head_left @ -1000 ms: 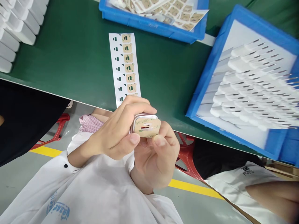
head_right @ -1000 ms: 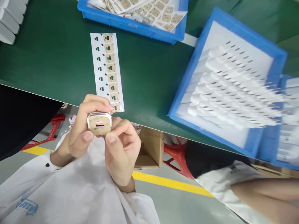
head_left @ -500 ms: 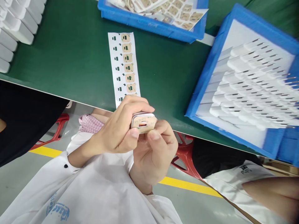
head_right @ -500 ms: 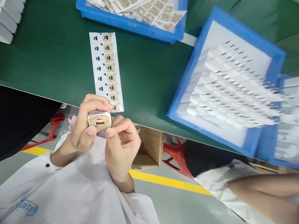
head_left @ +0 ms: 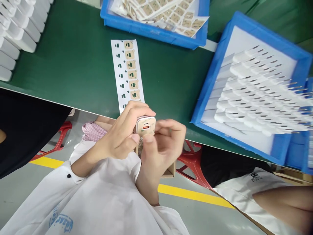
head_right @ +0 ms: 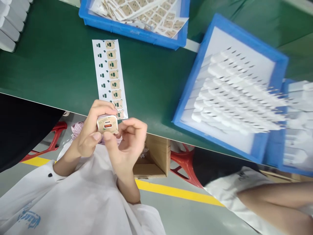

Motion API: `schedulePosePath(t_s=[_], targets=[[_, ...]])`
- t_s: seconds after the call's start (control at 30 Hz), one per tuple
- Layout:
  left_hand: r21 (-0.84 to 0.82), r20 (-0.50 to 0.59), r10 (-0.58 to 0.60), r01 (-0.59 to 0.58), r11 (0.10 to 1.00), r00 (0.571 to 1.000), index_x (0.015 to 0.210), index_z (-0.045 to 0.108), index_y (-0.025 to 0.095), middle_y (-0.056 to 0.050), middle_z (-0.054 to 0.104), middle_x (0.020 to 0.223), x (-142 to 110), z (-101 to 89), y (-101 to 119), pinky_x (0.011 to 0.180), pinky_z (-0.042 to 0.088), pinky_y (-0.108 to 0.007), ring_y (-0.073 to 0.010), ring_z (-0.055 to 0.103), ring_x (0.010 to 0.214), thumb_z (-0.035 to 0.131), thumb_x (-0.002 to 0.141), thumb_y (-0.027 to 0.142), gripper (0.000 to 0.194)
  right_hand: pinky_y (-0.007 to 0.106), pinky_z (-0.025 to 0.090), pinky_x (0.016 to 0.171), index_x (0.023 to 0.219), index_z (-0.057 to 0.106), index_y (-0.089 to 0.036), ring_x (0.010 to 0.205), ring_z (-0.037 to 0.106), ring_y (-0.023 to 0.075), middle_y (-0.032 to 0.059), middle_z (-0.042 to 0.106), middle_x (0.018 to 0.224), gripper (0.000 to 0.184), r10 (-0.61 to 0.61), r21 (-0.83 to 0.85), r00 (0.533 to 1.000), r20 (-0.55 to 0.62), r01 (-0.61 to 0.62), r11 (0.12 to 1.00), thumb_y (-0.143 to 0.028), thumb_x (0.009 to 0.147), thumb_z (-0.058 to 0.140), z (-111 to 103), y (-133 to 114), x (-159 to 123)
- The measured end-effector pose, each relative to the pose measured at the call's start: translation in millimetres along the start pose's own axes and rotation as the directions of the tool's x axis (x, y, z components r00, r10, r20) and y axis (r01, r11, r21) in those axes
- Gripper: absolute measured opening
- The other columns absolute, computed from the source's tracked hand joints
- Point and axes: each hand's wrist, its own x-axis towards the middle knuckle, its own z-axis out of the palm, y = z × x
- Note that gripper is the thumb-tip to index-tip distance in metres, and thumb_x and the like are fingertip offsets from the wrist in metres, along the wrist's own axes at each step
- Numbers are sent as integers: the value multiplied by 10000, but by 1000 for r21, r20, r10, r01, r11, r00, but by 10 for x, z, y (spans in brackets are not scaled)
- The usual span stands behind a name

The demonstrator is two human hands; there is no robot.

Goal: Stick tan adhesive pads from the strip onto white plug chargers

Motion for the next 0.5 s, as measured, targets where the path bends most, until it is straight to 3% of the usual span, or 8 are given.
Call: schedulePosePath(t_s=[0.07,0.17,0.37,0.43,0.5], targets=[[-58,21,-53,54,997,998,1242,522,247,-82,537,1118,-19,7,0,906,547,-501,-260,583,1029,356,1008,619,470,225,416,563,1081,616,-277,609,487,99,-63,571,770,315,24,-59,998,57,-21,998,-308,841,817,-13,18,0],[-120,-11,-65,63,991,998,1228,524,241,-76,521,1105,-61,30,-2,882,536,-479,-253,563,1002,343,985,682,536,219,421,535,1057,611,-266,556,485,92,-77,562,710,226,41,-55,994,104,-36,998,-331,903,763,-33,44,-7],[-102,-6,-123,122,987,992,1263,487,233,-81,499,1172,-102,40,-102,924,509,-451,-248,553,1054,311,1012,652,519,224,469,494,1000,666,-230,544,578,106,-12,671,786,212,59,-93,995,82,-52,994,-440,986,639,-97,168,48],[-90,-11,-110,108,990,994,1258,466,232,-84,503,1164,-99,26,-129,951,505,-458,-254,556,1072,280,1019,646,513,233,476,483,957,665,-223,534,588,117,-7,674,767,284,100,-142,994,55,-91,986,-507,953,661,-89,174,99],[-54,-1,-99,99,994,995,1255,441,225,-92,515,1156,-115,25,-117,972,508,-469,-260,569,1077,237,1016,672,547,241,477,480,905,642,-220,544,610,136,-16,663,723,382,132,-217,990,44,-120,969,-568,828,780,-73,141,139]])
